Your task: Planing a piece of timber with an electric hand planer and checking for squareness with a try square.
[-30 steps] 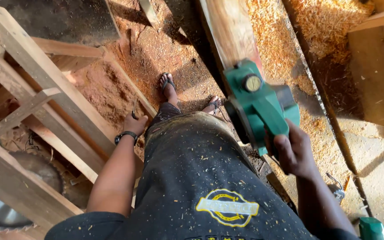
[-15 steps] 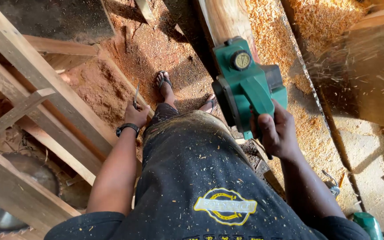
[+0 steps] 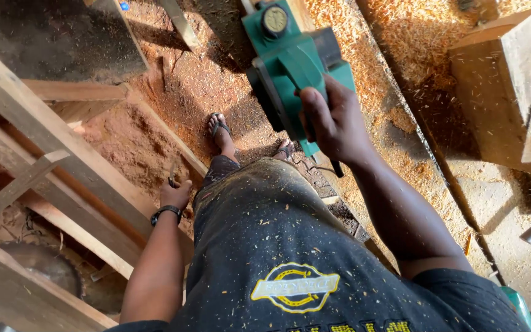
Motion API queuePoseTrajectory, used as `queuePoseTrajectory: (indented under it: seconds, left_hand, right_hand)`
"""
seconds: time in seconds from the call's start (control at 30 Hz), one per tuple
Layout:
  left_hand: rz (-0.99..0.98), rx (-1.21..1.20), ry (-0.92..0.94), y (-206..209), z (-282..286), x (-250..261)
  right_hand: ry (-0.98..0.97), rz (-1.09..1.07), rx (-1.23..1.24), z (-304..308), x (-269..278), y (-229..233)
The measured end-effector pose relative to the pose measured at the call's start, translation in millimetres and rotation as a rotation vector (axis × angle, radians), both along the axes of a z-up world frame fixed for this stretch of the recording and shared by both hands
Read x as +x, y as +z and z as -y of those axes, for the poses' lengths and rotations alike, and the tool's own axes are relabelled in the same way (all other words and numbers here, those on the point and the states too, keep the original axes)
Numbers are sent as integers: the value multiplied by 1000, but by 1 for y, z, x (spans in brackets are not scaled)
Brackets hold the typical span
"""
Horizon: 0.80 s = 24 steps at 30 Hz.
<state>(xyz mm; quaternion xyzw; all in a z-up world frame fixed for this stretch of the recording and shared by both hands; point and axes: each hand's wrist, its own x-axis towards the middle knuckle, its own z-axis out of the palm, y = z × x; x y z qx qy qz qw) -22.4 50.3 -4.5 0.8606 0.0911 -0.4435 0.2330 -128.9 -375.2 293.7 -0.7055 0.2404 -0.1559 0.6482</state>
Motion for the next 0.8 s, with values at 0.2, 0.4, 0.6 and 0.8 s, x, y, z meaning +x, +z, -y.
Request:
queuePoseTrajectory:
  seconds: [0.2, 0.4, 0.6, 0.8]
  left_hand:
    - [-37, 137, -80, 13, 33, 13]
    - [-43, 139, -146, 24, 54, 16]
    - [28, 41, -151, 0, 25, 11]
    - [9, 54, -160, 37, 43, 7]
  right_hand:
    - [-15, -209, -239, 16, 50, 6]
    - [61, 75, -324, 42, 81, 8]
    - [40, -96, -74, 21, -62, 23]
    - [-57, -235, -97, -27, -186, 17]
